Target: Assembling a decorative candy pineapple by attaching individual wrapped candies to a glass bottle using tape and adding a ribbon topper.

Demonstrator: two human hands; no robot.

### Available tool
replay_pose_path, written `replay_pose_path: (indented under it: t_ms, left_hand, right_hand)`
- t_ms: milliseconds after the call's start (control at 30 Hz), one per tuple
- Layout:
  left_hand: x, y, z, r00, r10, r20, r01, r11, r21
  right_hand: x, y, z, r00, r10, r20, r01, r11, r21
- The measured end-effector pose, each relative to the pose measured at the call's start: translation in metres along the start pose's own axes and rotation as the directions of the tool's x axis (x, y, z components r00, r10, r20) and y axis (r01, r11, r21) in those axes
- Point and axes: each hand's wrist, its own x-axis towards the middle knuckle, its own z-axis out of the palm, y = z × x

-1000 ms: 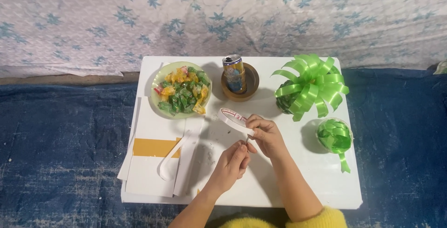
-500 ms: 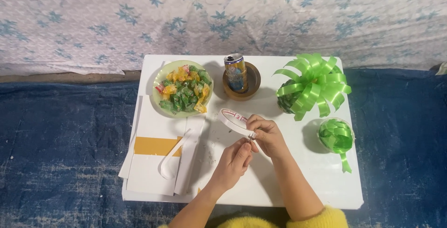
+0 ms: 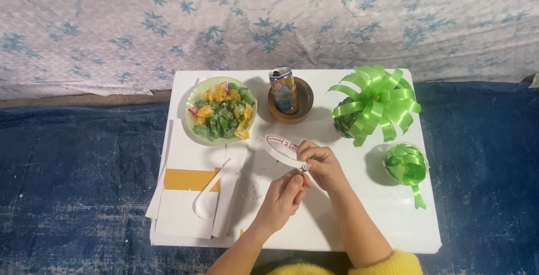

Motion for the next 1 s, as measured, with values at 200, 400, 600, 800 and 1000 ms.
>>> replay_pose_path:
  t_ms: [200, 400, 600, 800, 1000]
  left_hand:
    - [0.001, 0.002, 0.001, 0.999, -0.011, -0.05, 0.013, 0.999, 0.035]
    - [0.003, 0.005, -0.001, 0.997, -0.004, -0.071, 0.011, 0.995, 0.102]
    - [-0.03, 0.045, -0.018, 0.996, -0.072, -0.05, 0.088, 0.794, 0.602]
    - [-0.06, 0.044, -0.101, 0.799, -0.059, -0.599, 0.593, 0.246, 0.767]
    - [-0.058, 0.005, -0.154, 0.75, 0.298, -0.59, 0.523, 0.279, 0.805]
  right_hand:
    - [-0.001, 0.003, -0.001, 1.0, 0.01, -0.028, -0.01, 1.0, -0.002]
    - [0.0, 0.004, 0.0, 0.999, 0.036, -0.006, -0.036, 0.995, 0.095]
    - [0.001, 0.0, -0.023, 0.983, 0.065, -0.174, -0.075, 0.996, -0.054]
    - [0.014, -0.065, 0.019, 0.828, 0.458, -0.324, -0.56, 0.633, -0.535]
    - [0.016, -0.058, 0.02, 0.794, 0.529, -0.3, -0.596, 0.583, -0.552]
